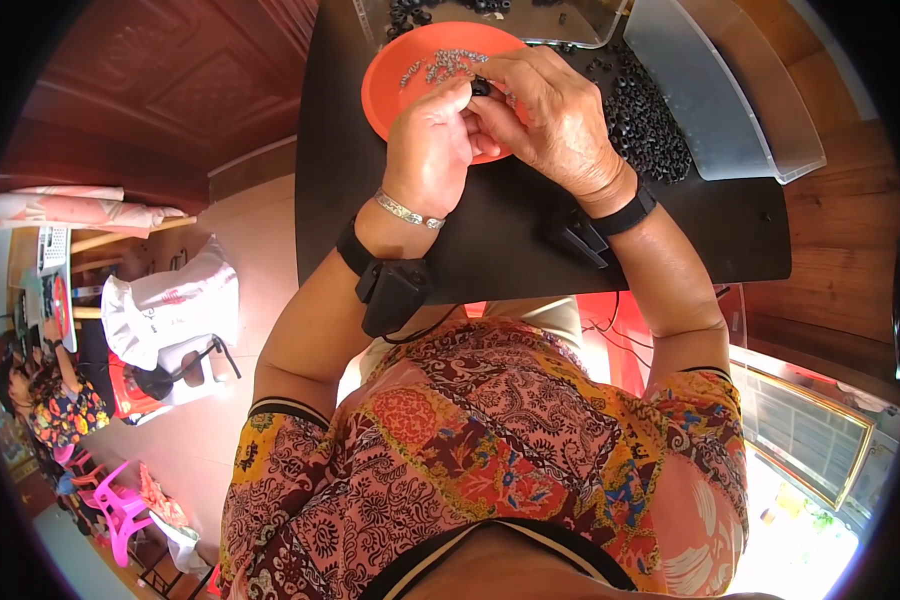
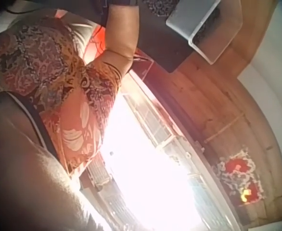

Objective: Assembling small hardware components by manually inserting silver metal pins into black plastic housings.

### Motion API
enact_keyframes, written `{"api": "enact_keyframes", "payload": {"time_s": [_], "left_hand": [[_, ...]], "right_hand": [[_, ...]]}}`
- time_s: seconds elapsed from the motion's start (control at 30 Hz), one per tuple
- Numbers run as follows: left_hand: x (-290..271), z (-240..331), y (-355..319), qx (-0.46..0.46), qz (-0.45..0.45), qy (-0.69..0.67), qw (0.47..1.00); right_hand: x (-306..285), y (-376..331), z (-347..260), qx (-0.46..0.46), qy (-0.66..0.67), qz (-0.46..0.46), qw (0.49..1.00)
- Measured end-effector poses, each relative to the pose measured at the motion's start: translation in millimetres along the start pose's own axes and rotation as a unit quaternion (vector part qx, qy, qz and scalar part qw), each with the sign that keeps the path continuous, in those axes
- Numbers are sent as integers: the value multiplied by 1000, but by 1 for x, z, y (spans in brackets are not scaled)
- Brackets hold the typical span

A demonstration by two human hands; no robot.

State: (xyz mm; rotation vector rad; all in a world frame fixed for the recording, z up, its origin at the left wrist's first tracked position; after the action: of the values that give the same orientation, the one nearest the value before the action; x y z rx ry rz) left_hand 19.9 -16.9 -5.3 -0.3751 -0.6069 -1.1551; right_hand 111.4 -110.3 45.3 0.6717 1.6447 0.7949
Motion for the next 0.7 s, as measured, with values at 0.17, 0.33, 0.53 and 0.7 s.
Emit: {"api": "enact_keyframes", "payload": {"time_s": [0.17, 0.33, 0.53, 0.7], "left_hand": [[6, -3, -2, 12, 72, -18, 997], [1, -7, -1, 19, 92, -17, 995], [3, -3, 1, 51, 52, -39, 997], [1, 9, -3, 51, 76, 36, 995]], "right_hand": [[9, -2, 1, -27, -42, -1, 999], [12, -3, -2, -33, -55, -28, 998], [3, 2, -2, -32, -37, -17, 999], [-53, 25, 26, 24, -167, 123, 978]]}}
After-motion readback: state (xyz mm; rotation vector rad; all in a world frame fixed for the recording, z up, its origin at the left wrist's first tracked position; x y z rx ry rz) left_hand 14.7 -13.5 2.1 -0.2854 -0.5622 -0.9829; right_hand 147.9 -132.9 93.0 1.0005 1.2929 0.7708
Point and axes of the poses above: each hand's wrist, its own y-axis towards the middle knuckle, its own x-axis out of the palm, z = x × y, the point moved 3 cm from there along y, towards the middle knuckle, and after that the axes turned 1 degree about -z, right-handed, at the moved point
